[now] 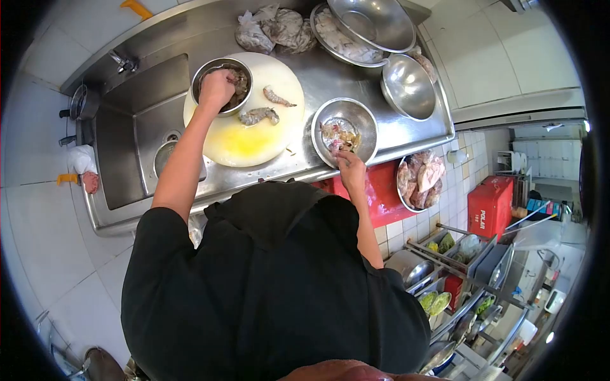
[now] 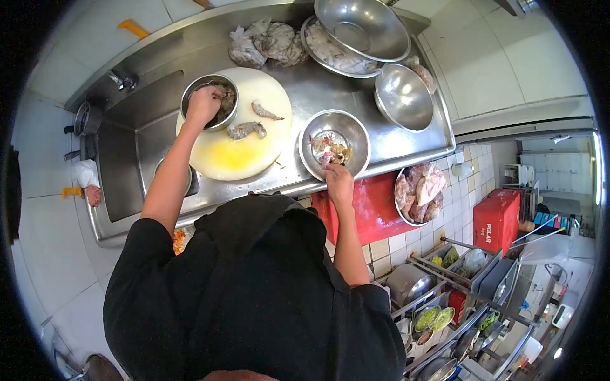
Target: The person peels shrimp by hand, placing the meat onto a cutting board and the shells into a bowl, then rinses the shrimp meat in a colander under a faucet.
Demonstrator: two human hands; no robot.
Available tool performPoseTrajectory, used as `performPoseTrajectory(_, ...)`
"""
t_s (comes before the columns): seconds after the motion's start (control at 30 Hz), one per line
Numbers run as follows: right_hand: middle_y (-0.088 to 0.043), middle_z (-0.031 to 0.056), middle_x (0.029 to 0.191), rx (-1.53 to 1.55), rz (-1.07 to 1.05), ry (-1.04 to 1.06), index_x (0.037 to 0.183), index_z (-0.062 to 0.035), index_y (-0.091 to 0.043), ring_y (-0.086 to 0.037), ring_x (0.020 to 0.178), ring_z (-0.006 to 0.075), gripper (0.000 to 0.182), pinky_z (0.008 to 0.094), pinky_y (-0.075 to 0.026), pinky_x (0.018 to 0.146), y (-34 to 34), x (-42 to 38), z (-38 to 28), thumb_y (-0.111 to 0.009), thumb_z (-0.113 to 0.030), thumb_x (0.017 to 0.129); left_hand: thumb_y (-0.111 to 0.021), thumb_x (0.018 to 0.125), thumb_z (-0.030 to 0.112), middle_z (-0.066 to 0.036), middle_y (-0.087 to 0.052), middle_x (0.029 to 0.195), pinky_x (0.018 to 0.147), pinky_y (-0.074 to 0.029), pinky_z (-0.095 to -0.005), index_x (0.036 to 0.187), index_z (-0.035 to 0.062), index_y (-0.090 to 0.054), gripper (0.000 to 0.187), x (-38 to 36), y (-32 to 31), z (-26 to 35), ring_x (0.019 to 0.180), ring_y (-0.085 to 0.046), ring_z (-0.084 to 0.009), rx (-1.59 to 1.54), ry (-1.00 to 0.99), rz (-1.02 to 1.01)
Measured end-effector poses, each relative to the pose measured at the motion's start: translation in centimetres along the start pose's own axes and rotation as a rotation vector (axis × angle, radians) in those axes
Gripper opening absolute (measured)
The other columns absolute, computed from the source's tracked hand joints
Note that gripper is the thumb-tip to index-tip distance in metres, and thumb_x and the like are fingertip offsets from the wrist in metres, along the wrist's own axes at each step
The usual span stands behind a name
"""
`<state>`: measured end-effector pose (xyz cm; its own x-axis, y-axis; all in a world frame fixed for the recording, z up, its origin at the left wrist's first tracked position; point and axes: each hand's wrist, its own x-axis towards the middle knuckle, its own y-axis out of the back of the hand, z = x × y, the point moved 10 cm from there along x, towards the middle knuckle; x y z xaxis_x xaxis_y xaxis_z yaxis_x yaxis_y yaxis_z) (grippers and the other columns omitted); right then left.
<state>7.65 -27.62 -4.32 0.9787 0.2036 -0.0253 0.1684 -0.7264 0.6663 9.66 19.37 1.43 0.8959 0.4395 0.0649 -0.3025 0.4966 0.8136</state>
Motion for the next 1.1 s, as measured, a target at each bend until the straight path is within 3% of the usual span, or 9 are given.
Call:
performPoseTrajectory(0.13, -0.07, 0.0189, 0.106, -0.022, 0.0, -0.007, 0.099, -0.0008, -0.073, -0.066, 0.103, 0.0353, 0.018, 0.0403, -0.049, 0.093, 0.0, 0.1, -0.1, -0.065, -0.008, 0.084, -0.07, 0.073, 0.012, -0.014, -0.074, 0.092, 0.079, -0.053, -0.0375, 0.092, 0.0064, -0.077, 0.021, 0.4, 1.0, -2.0, 0.082, -0.07, -0.0306, -0.153, 0.088, 0.021)
performPoseTrajectory(0.17, -0.07, 0.0191, 0.105, -0.027, 0.004, -0.009, 0.099, -0.0003, -0.073, -0.066, 0.103, 0.0355, 0.018, 0.0404, -0.049, 0.093, 0.1, 0.1, -0.3, -0.065, -0.009, 0.084, -0.062, 0.075, 0.009, -0.014, -0.073, 0.09, 0.08, -0.054, -0.0362, 0.088, 0.0117, -0.079, 0.021, 0.3, 0.8, -2.4, 0.084, -0.07, -0.0305, -0.199, 0.158, -0.013)
performPoseTrajectory(0.37, -0.07, 0.0205, 0.105, -0.034, 0.032, -0.003, 0.097, 0.0014, -0.073, -0.066, 0.102, 0.0364, 0.019, 0.0406, -0.05, 0.091, 0.7, 0.7, -1.1, -0.068, -0.011, 0.084, -0.058, 0.076, 0.008, -0.015, -0.074, 0.087, 0.076, -0.054, -0.0359, 0.087, 0.0107, -0.079, 0.024, 2.1, 1.5, -3.0, 0.079, -0.07, -0.0277, -0.15, 0.091, -0.021)
performPoseTrajectory(0.47, -0.07, 0.0211, 0.105, -0.027, 0.045, 0.017, 0.096, 0.0018, -0.073, -0.066, 0.102, 0.0363, 0.019, 0.0403, -0.05, 0.09, 0.6, 0.8, -0.3, -0.068, -0.012, 0.084, -0.059, 0.075, 0.007, -0.016, -0.074, 0.084, 0.073, -0.054, -0.0346, 0.086, 0.0077, -0.079, 0.022, 1.7, 3.3, -3.1, 0.074, -0.07, -0.0253, -0.261, 0.231, -0.063)
performPoseTrajectory(0.6, -0.07, 0.0209, 0.105, -0.033, 0.046, 0.007, 0.097, 0.0014, -0.073, -0.066, 0.101, 0.0361, 0.02, 0.0395, -0.051, 0.09, 0.6, 0.7, -0.4, -0.069, -0.013, 0.085, -0.064, 0.076, 0.003, -0.007, -0.068, 0.07, 0.054, -0.049, -0.0285, 0.085, -0.0015, -0.074, 0.014, 1.0, 7.4, -2.3, 0.058, -0.059, -0.0127, -0.475, 0.254, -0.029)
performPoseTrajectory(0.7, -0.07, 0.0209, 0.105, -0.033, 0.031, -0.019, 0.1, 0.0016, -0.072, -0.067, 0.101, 0.0343, 0.022, 0.0385, -0.051, 0.089, 0.3, 1.0, -1.5, -0.069, -0.014, 0.085, -0.062, 0.078, 0.004, -0.006, -0.068, 0.076, 0.061, -0.048, -0.0266, 0.084, -0.0023, -0.071, 0.013, 0.3, 10.8, -0.2, 0.065, -0.059, -0.012, -0.694, 0.218, -0.049)
performPoseTrajectory(0.9, -0.07, 0.0181, 0.111, 0.344, -0.09, 0.077, 0.119, 0.002, -0.066, -0.067, 0.104, 0.0264, 0.037, 0.0349, -0.05, 0.094, -3.0, 4.0, -11.0, -0.072, -0.013, 0.085, -0.061, 0.083, 0.002, -0.007, -0.068, 0.086, 0.064, -0.049, -0.0249, 0.089, -0.0019, -0.068, 0.01, -1.1, 11.1, 4.9, 0.07, -0.061, -0.0116, -0.95, 0.095, -0.217)
performPoseTrajectory(1.0, -0.069, 0.0159, 0.114, 0.672, -0.198, 0.186, 0.135, -0.0004, -0.055, -0.065, 0.108, 0.0234, 0.052, 0.033, -0.051, 0.094, -5.2, 5.3, -17.6, -0.073, -0.013, 0.087, -0.06, 0.084, 0.0, -0.007, -0.067, 0.086, 0.065, -0.052, -0.025, 0.091, -0.001, -0.067, 0.01, -2.3, 7.6, 7.8, 0.071, -0.062, -0.0124, -1.172, 0.08, -0.336)
performPoseTrajectory(1.1, -0.069, 0.013, 0.108, 0.918, -0.142, 0.219, 0.136, 0.0031, -0.05, -0.066, 0.101, 0.0192, 0.051, 0.0314, -0.053, 0.094, -5.6, 6.0, -21.3, -0.069, -0.008, 0.09, -0.058, 0.084, -0.002, -0.007, -0.066, 0.089, 0.066, -0.054, -0.0284, 0.095, 0.0006, -0.066, 0.013, -3.9, 2.5, 9.9, 0.076, -0.063, -0.0154, -1.475, 0.127, -0.546)
